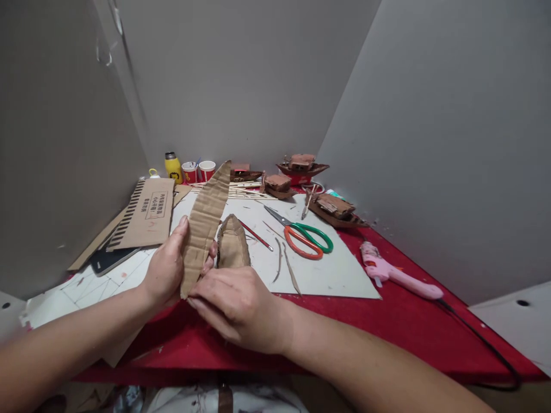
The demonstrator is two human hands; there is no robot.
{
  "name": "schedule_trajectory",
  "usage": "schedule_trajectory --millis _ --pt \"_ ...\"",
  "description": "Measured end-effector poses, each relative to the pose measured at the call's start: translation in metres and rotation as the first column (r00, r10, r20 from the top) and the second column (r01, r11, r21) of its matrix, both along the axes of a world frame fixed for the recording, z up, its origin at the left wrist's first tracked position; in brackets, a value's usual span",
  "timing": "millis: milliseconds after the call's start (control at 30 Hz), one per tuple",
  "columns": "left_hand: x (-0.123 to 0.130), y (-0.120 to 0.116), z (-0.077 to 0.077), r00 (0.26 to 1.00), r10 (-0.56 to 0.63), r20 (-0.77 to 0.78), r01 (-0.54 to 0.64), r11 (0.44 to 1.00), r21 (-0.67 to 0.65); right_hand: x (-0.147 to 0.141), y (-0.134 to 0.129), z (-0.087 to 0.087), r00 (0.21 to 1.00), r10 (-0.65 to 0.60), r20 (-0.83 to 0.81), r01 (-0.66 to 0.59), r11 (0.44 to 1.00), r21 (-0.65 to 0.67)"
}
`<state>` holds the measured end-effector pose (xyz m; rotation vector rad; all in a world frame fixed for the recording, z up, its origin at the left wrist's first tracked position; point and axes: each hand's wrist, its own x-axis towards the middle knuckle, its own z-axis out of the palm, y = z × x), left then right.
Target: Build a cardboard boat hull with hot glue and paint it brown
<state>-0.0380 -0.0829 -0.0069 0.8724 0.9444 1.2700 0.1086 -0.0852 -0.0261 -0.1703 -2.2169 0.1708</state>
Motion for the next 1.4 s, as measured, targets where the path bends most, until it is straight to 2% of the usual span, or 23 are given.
schedule_trajectory --millis 233,433,600,767,967,1233,1400 --pt "0.001 0.009 0.003 0.998 -0.028 -0.059 0.024 0.998 -0.057 -0.001 0.006 -0.007 0.997 -0.073 0.026 0.072 0.997 0.016" --pt "-0.003 0.02 -0.007 0.99 -0.063 -0.128 0.06 0.998 -0.03 -0.003 0.01 -0.011 0.995 -0.084 0.061 0.09 0.991 -0.1" --pt "-0.003 0.028 -0.017 0.991 -0.053 -0.123 0.048 0.998 -0.038 -0.005 0.014 -0.013 0.981 -0.143 0.131 0.157 0.982 -0.101" --pt "-0.003 0.031 -0.018 0.991 -0.062 -0.115 0.054 0.996 -0.071 -0.007 0.017 -0.016 0.982 -0.101 0.162 0.131 0.974 -0.183" --pt "-0.001 0.031 -0.019 0.991 -0.032 -0.128 0.017 0.993 -0.118 -0.008 0.016 -0.02 0.97 -0.121 0.21 0.17 0.957 -0.233" --pt "-0.002 0.03 -0.019 0.988 -0.021 -0.153 0.0 0.991 -0.134 -0.009 0.017 -0.019 0.991 -0.063 0.114 0.101 0.923 -0.371" --pt "-0.003 0.03 -0.02 0.982 -0.016 -0.187 -0.005 0.993 -0.115 -0.009 0.017 -0.019 0.991 -0.059 0.118 0.1 0.919 -0.382"
